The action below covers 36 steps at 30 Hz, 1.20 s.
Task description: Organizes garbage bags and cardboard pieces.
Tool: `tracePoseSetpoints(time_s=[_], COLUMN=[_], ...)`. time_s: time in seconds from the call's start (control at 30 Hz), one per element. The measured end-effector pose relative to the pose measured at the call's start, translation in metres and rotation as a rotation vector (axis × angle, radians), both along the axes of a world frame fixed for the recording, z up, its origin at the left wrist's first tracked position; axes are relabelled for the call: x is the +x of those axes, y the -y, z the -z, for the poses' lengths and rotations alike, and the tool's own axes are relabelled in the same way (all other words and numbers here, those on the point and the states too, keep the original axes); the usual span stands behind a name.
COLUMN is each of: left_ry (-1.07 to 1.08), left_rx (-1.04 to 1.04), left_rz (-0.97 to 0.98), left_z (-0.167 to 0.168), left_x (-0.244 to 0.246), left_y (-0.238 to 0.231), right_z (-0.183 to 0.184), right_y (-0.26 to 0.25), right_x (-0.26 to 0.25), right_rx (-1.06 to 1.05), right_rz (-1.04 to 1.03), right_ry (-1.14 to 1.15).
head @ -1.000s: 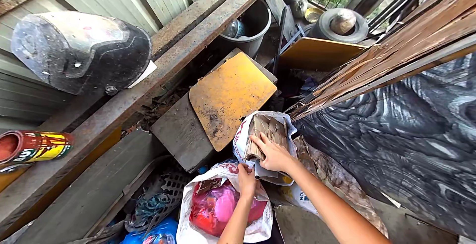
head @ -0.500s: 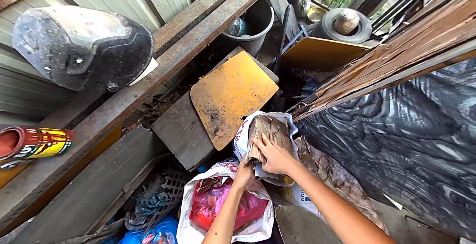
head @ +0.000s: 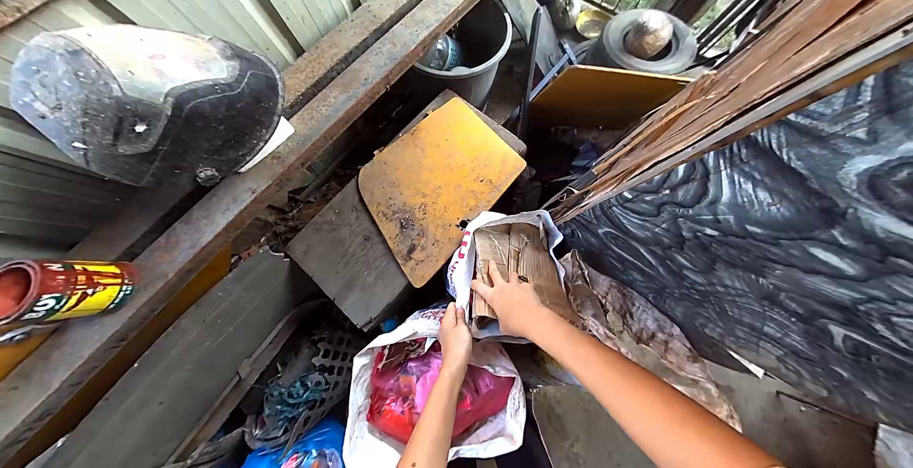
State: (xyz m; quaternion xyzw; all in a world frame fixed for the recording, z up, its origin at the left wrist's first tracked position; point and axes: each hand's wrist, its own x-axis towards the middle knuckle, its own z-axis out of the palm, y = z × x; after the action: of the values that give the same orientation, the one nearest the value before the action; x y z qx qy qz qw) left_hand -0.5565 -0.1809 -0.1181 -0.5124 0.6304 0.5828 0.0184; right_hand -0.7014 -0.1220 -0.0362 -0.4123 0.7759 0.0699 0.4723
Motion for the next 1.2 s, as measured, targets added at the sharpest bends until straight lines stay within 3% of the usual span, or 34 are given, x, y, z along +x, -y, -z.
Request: tracePoseSetpoints(time_s=[0.2,0.4,0.77,0.93,1.07,1.2], left_ry=[0.033,0.164,0.136,0.229,0.277,0.437], left_rx=[-0.064,-0.13,-0.204,-0.155,-0.1,-0.234], left_rz=[0.038,0.161,0.164,0.347,0.328,0.45], left_z=[-0.008,-0.021,-0.008,-0.017,-0.019,-0.02], left_x=[0.002,0.002,0.009,0.003,-0.026,-0.06], left_y=[-0.005,-0.006,-0.023,-0.001,0.034,0.05], right_z=[0.02,0.04,0.088,0.076,0.037,0.043], right_y=[0.003,-0.001,0.001,-0.004,-0.012,-0.002], right_x=[0.01,0.027,0.055,0.047,0.013,-0.022], right_rx=[-0.016,-0.012,0.073,0.026,-0.058,-0.068], right_rz=[-0.068,0.001,-0.004,-0.005,0.085,0.109], right_ry=[0.006,-0.029,-0.128,-0.073,0.124,-0.046])
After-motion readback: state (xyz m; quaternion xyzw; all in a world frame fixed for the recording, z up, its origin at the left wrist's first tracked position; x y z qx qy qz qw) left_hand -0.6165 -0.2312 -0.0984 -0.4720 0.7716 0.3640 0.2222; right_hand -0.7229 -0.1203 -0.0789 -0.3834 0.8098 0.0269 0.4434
